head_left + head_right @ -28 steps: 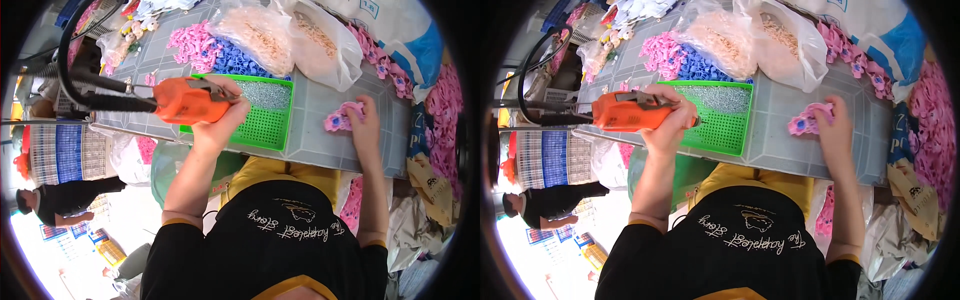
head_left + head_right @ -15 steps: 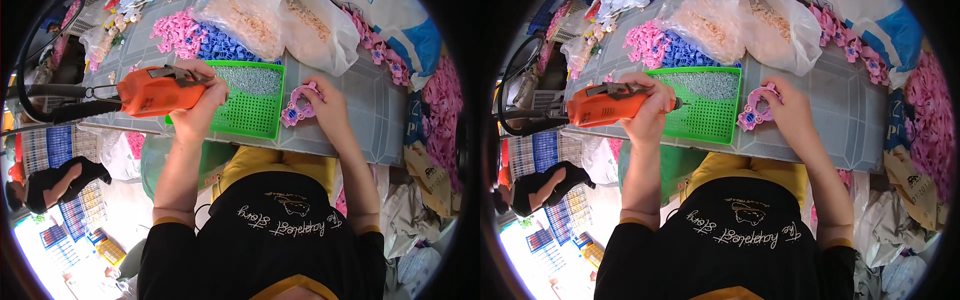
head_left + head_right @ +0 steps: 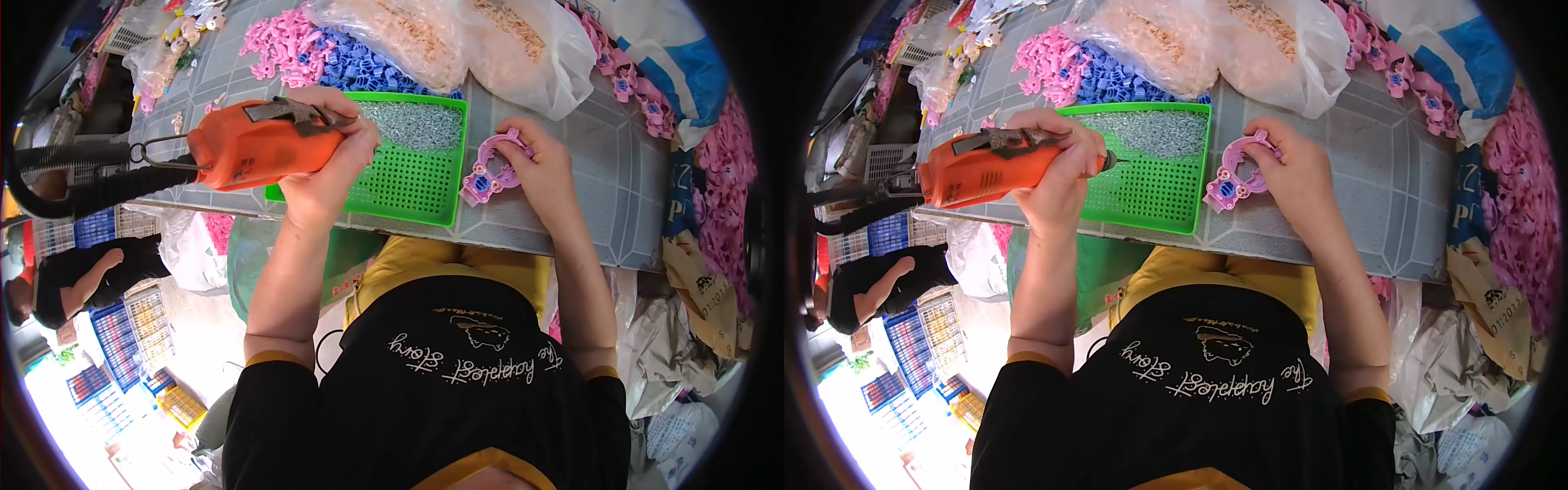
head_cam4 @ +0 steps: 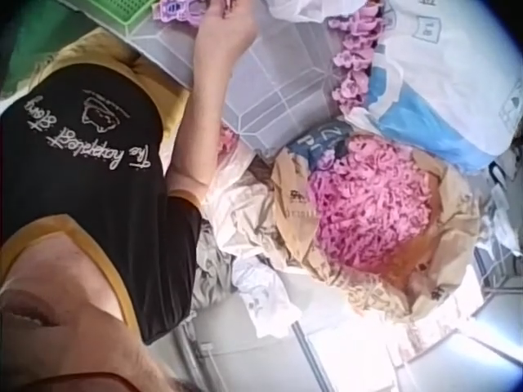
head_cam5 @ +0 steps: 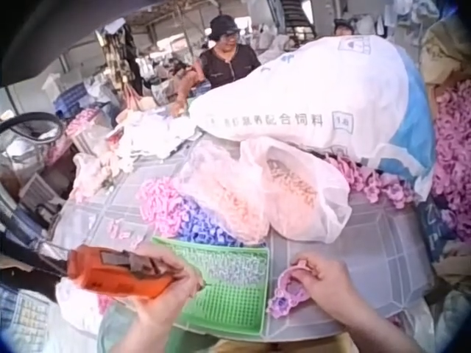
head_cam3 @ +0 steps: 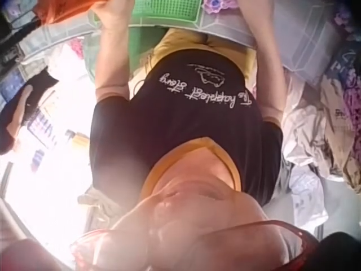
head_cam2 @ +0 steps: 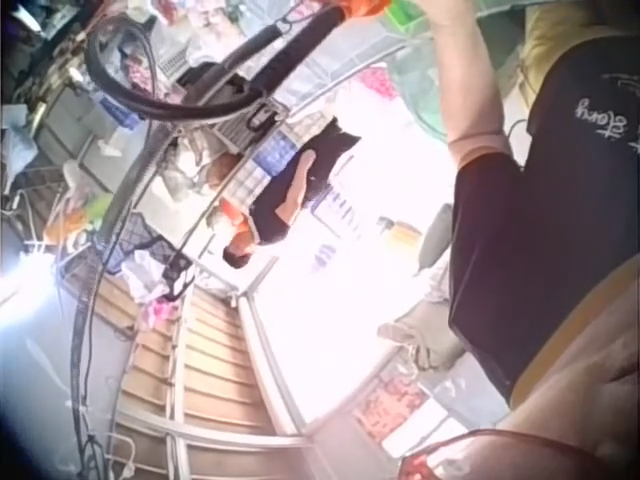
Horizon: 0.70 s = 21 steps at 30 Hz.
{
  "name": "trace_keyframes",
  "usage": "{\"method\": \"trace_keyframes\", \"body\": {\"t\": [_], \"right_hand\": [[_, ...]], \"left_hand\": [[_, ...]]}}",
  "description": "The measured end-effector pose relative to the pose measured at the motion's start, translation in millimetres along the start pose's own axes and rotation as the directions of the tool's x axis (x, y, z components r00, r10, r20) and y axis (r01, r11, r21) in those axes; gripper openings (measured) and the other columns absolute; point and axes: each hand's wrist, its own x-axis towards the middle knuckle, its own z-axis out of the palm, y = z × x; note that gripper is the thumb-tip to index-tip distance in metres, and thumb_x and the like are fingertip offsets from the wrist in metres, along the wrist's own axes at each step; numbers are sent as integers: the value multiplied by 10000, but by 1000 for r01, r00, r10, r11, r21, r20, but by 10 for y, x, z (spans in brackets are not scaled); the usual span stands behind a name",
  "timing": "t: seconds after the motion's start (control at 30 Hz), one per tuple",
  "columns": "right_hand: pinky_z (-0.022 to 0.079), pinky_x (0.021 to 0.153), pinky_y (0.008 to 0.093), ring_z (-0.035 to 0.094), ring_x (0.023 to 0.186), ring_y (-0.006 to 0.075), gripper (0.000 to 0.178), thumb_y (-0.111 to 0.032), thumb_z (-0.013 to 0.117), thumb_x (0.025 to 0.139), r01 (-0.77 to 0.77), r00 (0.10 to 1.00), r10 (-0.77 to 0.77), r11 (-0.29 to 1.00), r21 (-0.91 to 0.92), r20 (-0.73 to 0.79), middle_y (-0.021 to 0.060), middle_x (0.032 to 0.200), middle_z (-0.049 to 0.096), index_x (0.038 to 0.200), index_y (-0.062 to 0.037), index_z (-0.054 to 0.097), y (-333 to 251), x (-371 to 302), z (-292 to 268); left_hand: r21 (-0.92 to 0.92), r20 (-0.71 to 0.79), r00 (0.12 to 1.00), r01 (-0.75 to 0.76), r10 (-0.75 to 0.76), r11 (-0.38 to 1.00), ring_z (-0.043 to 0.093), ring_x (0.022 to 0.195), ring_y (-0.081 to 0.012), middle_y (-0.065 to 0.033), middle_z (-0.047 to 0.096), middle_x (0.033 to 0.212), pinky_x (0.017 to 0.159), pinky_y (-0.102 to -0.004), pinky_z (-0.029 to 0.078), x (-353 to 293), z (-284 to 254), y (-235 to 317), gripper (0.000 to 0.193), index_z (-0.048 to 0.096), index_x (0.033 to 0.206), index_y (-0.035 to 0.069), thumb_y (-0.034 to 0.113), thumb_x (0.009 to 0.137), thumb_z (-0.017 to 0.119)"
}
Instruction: Using an electric screwdriver to assemble plastic toy components by driving screws into them.
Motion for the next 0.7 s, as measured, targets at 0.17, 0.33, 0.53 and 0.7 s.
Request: {"method": "trace_keyframes", "body": {"t": [0.17, 0.33, 0.53, 0.7], "right_hand": [[480, 679, 211, 592, 765, 54, 152, -41, 660, 872, 19, 999, -19, 1000, -2, -27, -5, 837, 655, 1024, -32, 658, 78, 4, -16], [483, 683, 214, 600, 769, 59, 157, -38, 658, 872, 41, 999, -41, 999, -12, -26, 9, 828, 661, 1028, -24, 656, 100, 17, -13], [495, 680, 248, 624, 761, 89, 161, -67, 658, 874, 4, 1000, -4, 1000, 11, -8, 50, 834, 681, 1027, -18, 652, 4, -14, -65], [500, 682, 279, 655, 745, 139, 188, -98, 665, 857, 42, 999, -44, 996, -84, -23, 97, 825, 690, 1035, -36, 651, 11, -33, -103]], "left_hand": [[-37, -2, 999, -52, 52, 998, 586, 615, -139, -78, 587, 711, 583, -254, 488, 20, 46, 76, 310, 499, 1005, 7, -111, 745, 619], [-213, 88, 988, -107, 128, 971, 573, 619, -176, -93, 576, 717, 624, -348, 519, 61, 346, 375, 297, 487, 1004, 21, -67, 758, 630], [-380, 264, 961, 21, 87, 925, 565, 641, -189, -102, 577, 739, 669, -401, 532, 56, 746, 313, 269, 484, 977, 47, -17, 782, 658], [-397, 288, 951, 9, 115, 918, 561, 611, -182, -102, 579, 736, 678, -404, 537, 66, 821, 131, 261, 481, 974, 37, -36, 786, 647]]}}
